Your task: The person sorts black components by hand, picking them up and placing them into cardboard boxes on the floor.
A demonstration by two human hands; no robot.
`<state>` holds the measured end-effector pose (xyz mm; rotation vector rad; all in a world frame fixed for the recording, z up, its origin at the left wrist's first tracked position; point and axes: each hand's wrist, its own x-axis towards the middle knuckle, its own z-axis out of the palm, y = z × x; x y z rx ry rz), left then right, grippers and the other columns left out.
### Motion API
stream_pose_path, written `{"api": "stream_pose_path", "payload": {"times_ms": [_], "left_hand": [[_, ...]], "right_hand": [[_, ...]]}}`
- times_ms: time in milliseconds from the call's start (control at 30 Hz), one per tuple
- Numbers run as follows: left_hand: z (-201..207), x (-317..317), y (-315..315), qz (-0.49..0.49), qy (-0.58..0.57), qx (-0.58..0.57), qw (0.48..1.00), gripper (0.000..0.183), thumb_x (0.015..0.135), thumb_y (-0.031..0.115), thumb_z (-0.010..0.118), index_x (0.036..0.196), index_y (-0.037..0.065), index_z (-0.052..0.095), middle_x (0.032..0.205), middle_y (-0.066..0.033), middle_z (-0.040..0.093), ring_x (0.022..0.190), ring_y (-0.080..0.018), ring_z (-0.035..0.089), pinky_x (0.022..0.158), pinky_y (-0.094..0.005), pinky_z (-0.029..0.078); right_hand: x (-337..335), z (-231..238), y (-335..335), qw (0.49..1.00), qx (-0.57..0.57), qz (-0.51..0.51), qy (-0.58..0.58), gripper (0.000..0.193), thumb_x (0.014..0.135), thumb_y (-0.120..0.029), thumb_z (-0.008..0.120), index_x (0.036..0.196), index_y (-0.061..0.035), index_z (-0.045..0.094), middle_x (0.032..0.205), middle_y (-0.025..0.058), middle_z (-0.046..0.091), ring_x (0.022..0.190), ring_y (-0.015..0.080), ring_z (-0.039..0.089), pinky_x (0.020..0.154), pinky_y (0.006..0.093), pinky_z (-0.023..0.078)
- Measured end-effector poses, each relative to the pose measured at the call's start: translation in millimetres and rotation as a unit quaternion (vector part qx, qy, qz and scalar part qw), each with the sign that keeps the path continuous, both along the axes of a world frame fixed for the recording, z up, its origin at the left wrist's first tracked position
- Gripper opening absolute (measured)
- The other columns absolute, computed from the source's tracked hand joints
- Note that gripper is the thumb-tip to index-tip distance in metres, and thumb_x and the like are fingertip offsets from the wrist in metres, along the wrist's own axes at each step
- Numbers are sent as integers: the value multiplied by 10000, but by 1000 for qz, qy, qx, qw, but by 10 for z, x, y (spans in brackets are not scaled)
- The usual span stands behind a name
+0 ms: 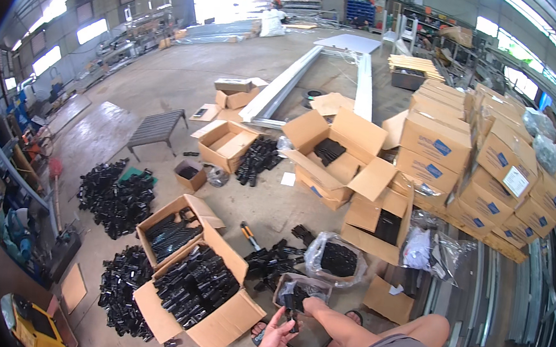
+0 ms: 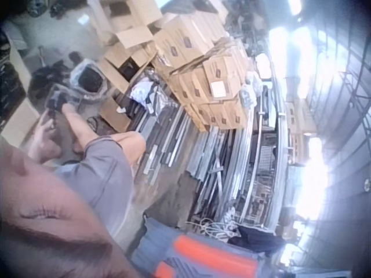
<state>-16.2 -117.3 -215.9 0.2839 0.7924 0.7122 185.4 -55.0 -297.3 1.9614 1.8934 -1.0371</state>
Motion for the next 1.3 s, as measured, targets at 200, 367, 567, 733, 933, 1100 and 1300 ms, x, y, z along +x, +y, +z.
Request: {"api": "stream_pose_path", "payload": {"times_ms": [200,367,567,733,933,1100,1300], "left_hand": [[-108,89,-63,3,-21,-1,1000,680,930,-54,592,1497,243,360,1121,-133,673,985,-269,701,789,-396,609],[124,127,-86,6,-26,-13,1000,688,916,-67,597,1500,202,350,1160,-139,664,979,-256,695,764,-382,612],[462,180,-136,-17,-14,-53,998,733,904,22,662,1526,216,326,1130,-69,670,966,-196,656,865,-381,523],[380,71,-210,-21,-14,1,1000,721,905,-40,635,1524,139,311,1224,-124,630,1079,-222,651,923,-383,553],[368,68,-241,1,-41,12,999,779,863,-35,694,1523,131,316,1175,-139,660,1030,-246,676,863,-385,558],[366,88,-253,20,-49,25,998,785,857,-90,662,1523,112,300,1181,-161,641,1081,-250,655,965,-395,543],[433,145,-254,6,-7,38,999,744,855,-110,646,1506,100,352,1069,-68,670,1020,-148,655,921,-293,540]], "right_hand": [[148,192,-328,948,213,-207,113,333,927,-303,498,973,-12,653,973,275,683,934,426,676,830,505,542],[163,403,-711,802,288,-327,409,255,1001,-219,559,1127,-35,682,902,93,709,807,140,675,689,290,553],[5,996,-1006,695,205,-438,532,204,931,-79,648,1126,-19,635,960,26,679,830,108,624,708,277,520],[-180,1319,-1085,732,193,-406,512,154,977,-108,594,1100,-30,543,1005,81,700,870,135,673,702,259,533],[-284,1314,-1034,786,281,-369,410,164,934,-62,637,1073,25,652,956,93,695,824,110,664,686,245,520],[-344,1244,-997,783,277,-396,392,156,879,-63,660,995,20,596,892,133,699,807,178,700,722,310,560],[-333,1319,-985,754,291,-422,411,171,904,-62,657,1023,37,585,932,168,719,856,219,722,734,327,566]]}}
